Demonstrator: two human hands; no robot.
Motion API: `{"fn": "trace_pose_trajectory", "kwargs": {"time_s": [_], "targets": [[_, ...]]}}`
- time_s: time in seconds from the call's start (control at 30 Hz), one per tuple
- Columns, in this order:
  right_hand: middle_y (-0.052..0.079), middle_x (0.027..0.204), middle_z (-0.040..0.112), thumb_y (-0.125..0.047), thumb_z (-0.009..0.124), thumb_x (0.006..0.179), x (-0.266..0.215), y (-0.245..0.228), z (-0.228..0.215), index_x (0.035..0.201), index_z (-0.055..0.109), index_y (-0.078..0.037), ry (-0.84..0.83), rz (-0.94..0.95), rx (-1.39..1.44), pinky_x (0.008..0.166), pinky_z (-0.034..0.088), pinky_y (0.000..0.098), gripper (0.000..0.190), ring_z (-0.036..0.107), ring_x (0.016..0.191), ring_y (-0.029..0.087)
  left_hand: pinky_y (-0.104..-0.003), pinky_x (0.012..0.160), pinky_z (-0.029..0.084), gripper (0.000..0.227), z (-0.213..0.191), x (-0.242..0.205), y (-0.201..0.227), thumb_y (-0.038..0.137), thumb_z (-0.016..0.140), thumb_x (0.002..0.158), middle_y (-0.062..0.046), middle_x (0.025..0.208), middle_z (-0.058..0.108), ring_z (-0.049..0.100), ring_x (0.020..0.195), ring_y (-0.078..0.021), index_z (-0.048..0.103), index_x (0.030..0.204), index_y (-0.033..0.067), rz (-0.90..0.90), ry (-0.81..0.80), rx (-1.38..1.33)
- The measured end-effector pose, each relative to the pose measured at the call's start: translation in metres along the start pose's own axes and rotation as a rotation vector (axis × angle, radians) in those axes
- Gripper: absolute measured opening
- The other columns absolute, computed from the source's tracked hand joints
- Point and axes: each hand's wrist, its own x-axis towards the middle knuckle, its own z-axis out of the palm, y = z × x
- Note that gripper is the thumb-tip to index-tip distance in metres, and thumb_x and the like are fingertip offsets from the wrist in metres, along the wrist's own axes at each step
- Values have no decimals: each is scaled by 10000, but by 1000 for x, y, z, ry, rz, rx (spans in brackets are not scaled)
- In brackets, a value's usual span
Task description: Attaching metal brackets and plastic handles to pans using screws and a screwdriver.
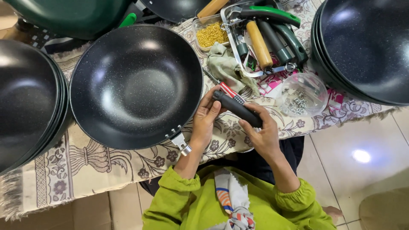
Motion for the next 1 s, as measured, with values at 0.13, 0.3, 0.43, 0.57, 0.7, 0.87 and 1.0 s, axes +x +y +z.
{"fn": "trace_pose_trajectory", "kwargs": {"time_s": [0.13,0.3,0.43,0.57,0.7,0.87,1.0], "targets": [[183,1232,701,-102,820,882,-6,0,-4,1318,684,-33,-15,15,-34,927,557,364,461,677,1144,261,-392,1058,547,552,-10,-38,20,185,592,1032,-219,1384,591,628,1198,-272,427,1545,70,-120,19,75],[143,1129,764,-117,857,835,-14,-5,-11,1234,754,-79,-27,84,-61,874,558,354,413,714,1022,220,-438,1065,525,624,-38,-102,44,163,601,966,-272,1379,577,654,1192,-371,405,1540,14,-338,33,-57],[76,1226,738,-260,762,917,-15,-6,-8,1248,694,-131,-164,47,-206,909,534,312,361,707,1100,218,-399,1158,502,755,-54,-126,84,-7,691,867,-158,1362,638,659,1225,-283,377,1551,48,-426,60,-14],[82,1231,724,-240,740,942,-4,-8,-2,1279,680,-133,-170,51,-272,848,519,327,359,697,1041,233,-414,1123,504,752,-83,-129,79,287,807,749,-226,1398,632,667,1215,-337,514,1373,-15,-379,131,-33],[151,1247,691,-227,712,979,9,2,-7,1323,640,-88,-143,-56,-392,853,559,404,378,687,1053,314,-362,952,579,606,-78,-119,80,174,717,826,-223,1285,715,720,1041,-311,590,1390,-10,-423,254,20],[158,1192,712,-152,768,948,20,2,-17,1288,672,-77,-15,-85,-329,893,533,415,361,692,1057,327,-318,940,577,541,-64,-105,64,114,671,899,-224,1255,704,709,1037,-280,573,1414,-17,-422,287,-44],[96,1131,734,-138,839,909,14,-4,-18,1271,713,-96,77,-41,-185,881,518,335,386,666,988,186,-310,962,581,566,-41,-87,45,153,684,922,-221,1265,681,721,1068,-277,533,1431,-43,-345,202,-150]]}}
